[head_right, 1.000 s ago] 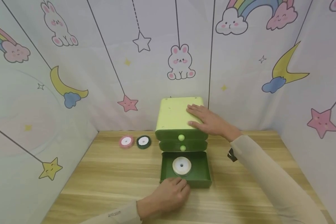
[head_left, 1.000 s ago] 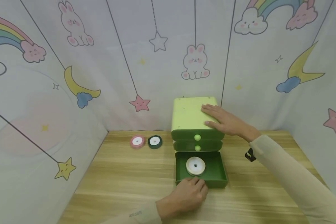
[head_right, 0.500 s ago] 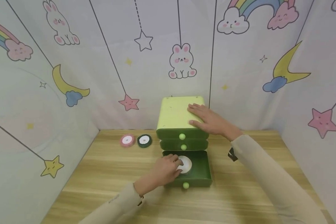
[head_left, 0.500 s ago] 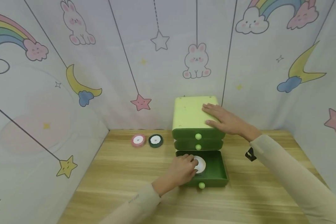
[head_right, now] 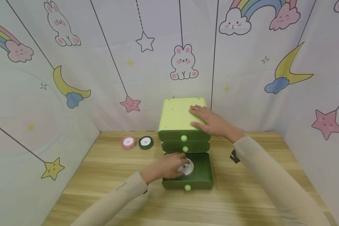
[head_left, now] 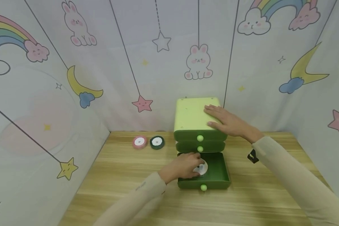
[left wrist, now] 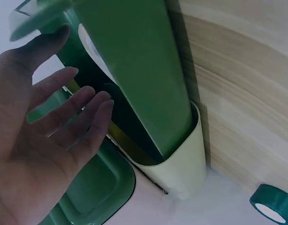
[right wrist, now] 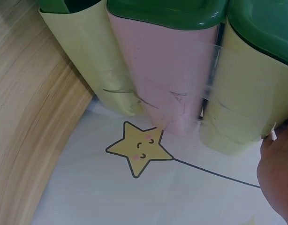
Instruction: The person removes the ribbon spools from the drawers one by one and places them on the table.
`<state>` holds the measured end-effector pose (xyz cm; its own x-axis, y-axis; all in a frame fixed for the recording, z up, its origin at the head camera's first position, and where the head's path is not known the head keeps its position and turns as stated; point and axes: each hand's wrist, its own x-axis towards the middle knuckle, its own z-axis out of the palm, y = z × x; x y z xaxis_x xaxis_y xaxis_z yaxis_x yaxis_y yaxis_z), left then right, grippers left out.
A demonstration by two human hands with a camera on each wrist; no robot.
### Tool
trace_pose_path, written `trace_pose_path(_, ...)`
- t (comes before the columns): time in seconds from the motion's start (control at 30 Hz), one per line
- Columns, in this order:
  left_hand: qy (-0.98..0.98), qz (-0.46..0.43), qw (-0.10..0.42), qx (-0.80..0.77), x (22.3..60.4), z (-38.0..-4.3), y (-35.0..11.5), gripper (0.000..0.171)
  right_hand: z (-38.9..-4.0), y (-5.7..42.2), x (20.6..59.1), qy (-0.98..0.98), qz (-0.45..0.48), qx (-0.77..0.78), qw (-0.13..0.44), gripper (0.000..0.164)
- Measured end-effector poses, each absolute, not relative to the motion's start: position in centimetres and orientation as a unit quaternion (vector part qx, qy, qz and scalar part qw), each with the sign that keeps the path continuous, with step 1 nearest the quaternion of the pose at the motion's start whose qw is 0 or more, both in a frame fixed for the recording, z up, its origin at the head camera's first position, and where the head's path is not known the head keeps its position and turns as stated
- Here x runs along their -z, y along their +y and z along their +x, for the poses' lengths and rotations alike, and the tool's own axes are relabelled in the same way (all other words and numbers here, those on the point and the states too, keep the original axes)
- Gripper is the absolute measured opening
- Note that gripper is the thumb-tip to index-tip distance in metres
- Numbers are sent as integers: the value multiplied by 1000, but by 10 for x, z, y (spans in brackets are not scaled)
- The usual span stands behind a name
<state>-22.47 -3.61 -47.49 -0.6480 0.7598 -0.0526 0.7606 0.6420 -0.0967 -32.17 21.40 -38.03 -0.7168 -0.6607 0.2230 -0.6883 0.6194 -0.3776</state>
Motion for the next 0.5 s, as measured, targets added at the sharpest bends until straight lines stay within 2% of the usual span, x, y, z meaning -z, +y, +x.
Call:
trace_pose_path(0.2,895,437,43,74,475,-233,-31,47,-321,215,381,-898,376,-227,34,69)
trace_pose_path(0.5,885,445,64,118,474,-236,-20,54,-321,215,381,-896,379,-229,35,69)
